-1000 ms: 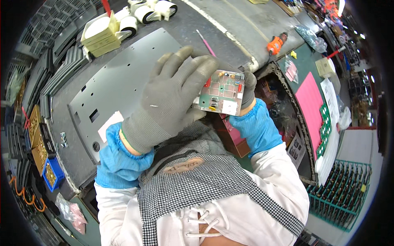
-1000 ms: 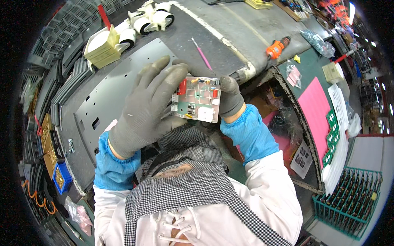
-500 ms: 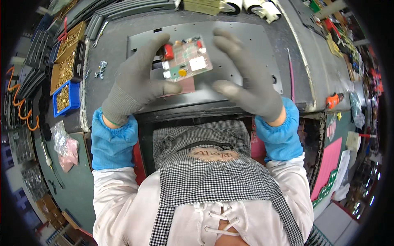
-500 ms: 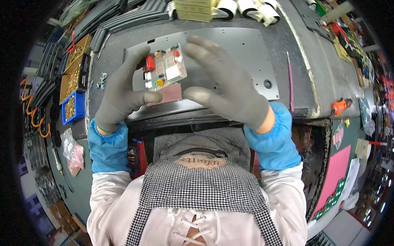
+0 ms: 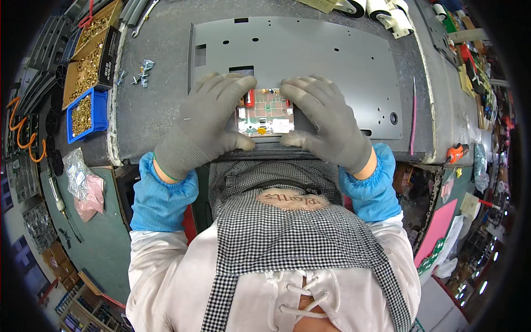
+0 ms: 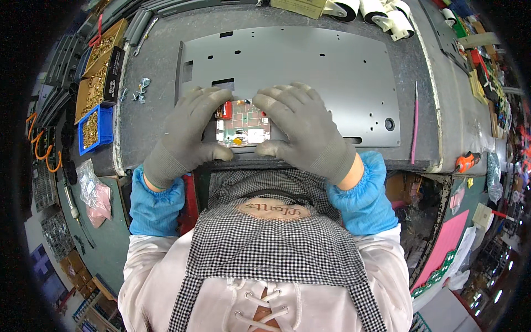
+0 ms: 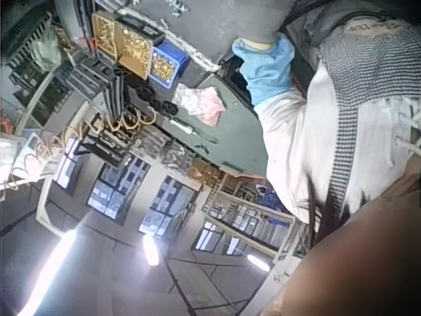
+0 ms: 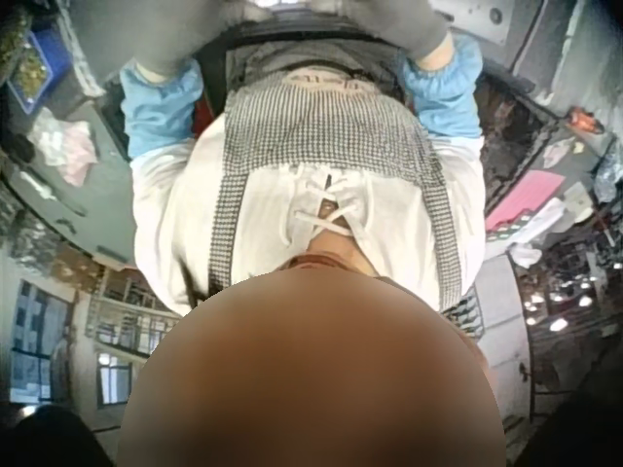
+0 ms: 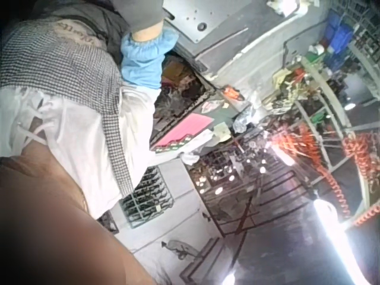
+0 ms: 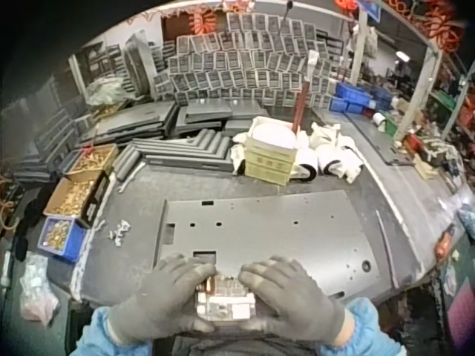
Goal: Assemble electronic components onto a metal chassis using adhesive and an electric screwdriver.
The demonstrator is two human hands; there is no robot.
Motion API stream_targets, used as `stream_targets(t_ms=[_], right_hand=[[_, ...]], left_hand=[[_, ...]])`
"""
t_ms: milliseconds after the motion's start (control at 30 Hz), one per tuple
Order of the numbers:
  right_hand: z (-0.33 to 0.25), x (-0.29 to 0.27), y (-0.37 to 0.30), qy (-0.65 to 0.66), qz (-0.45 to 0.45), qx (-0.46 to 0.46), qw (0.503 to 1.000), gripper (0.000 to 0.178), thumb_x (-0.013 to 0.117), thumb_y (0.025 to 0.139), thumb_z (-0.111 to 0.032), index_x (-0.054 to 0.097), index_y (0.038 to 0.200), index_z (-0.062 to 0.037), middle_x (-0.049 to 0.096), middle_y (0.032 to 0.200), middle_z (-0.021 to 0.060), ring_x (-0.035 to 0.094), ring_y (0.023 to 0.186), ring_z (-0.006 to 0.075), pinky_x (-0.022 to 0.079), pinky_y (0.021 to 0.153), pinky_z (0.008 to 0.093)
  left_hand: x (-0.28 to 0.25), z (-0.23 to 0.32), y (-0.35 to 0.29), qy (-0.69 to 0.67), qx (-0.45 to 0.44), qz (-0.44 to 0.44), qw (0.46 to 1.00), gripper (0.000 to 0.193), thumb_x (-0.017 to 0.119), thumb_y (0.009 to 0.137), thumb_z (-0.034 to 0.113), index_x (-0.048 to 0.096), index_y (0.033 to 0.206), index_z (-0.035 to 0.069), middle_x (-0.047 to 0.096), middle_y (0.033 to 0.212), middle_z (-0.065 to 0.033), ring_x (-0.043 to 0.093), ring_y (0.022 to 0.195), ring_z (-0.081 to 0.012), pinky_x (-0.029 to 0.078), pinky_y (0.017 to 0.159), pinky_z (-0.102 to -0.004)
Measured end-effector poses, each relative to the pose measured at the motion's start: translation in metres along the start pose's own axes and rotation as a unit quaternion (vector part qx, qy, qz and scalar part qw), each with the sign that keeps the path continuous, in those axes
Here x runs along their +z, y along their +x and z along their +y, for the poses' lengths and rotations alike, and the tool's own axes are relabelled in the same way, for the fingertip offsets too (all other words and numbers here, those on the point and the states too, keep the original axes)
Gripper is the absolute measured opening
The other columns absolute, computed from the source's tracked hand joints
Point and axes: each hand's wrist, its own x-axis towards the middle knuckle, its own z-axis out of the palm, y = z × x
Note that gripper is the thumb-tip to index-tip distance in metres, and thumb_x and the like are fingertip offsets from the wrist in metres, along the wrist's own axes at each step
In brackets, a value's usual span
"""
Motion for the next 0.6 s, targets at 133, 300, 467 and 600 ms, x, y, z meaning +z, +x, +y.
stream_targets(t_ms=[133, 300, 467, 600], right_hand=[[0.000, 0.004, 0.000, -0.003, -0.003, 0.008, 1.000, 0.085, 0.077, 0.066, -0.055, 0.057, 0.130, -0.0034, 0.063, 0.129, 0.0138, 0.057, 0.123, 0.0351, 0.040, 0.109, 0.0491], [0.000, 0.009, -0.001, -0.012, 0.013, 0.005, 1.000, 0.082, 0.076, 0.066, -0.058, 0.060, 0.129, -0.0080, 0.064, 0.124, 0.0108, 0.058, 0.122, 0.0309, 0.037, 0.111, 0.0510], [-0.001, 0.011, 0.000, -0.013, 0.014, 0.003, 1.000, 0.082, 0.073, 0.068, -0.061, 0.060, 0.129, -0.0084, 0.065, 0.123, 0.0105, 0.058, 0.122, 0.0304, 0.037, 0.110, 0.0510], [0.001, 0.011, -0.001, -0.010, 0.015, 0.002, 1.000, 0.083, 0.074, 0.067, -0.061, 0.059, 0.130, -0.0085, 0.064, 0.124, 0.0109, 0.058, 0.122, 0.0300, 0.037, 0.110, 0.0510]], left_hand=[[0.000, 0.002, 0.003, 0.008, -0.014, -0.019, 1.000, 0.108, 0.091, 0.042, 0.036, 0.051, 0.138, 0.008, 0.061, 0.130, -0.0146, 0.054, 0.127, -0.0347, 0.042, 0.110, -0.0458], [0.000, 0.000, 0.002, 0.005, -0.001, -0.017, 1.000, 0.109, 0.092, 0.041, 0.034, 0.051, 0.139, 0.009, 0.061, 0.129, -0.0142, 0.053, 0.127, -0.0358, 0.044, 0.108, -0.0456], [-0.002, -0.001, 0.000, 0.000, -0.003, -0.024, 1.000, 0.110, 0.093, 0.040, 0.031, 0.050, 0.139, 0.008, 0.061, 0.128, -0.0144, 0.053, 0.126, -0.0364, 0.045, 0.107, -0.0456], [-0.003, 0.001, 0.002, 0.008, 0.003, -0.028, 1.000, 0.107, 0.092, 0.042, 0.029, 0.051, 0.139, 0.008, 0.060, 0.131, -0.0146, 0.053, 0.126, -0.0369, 0.045, 0.106, -0.0465]])
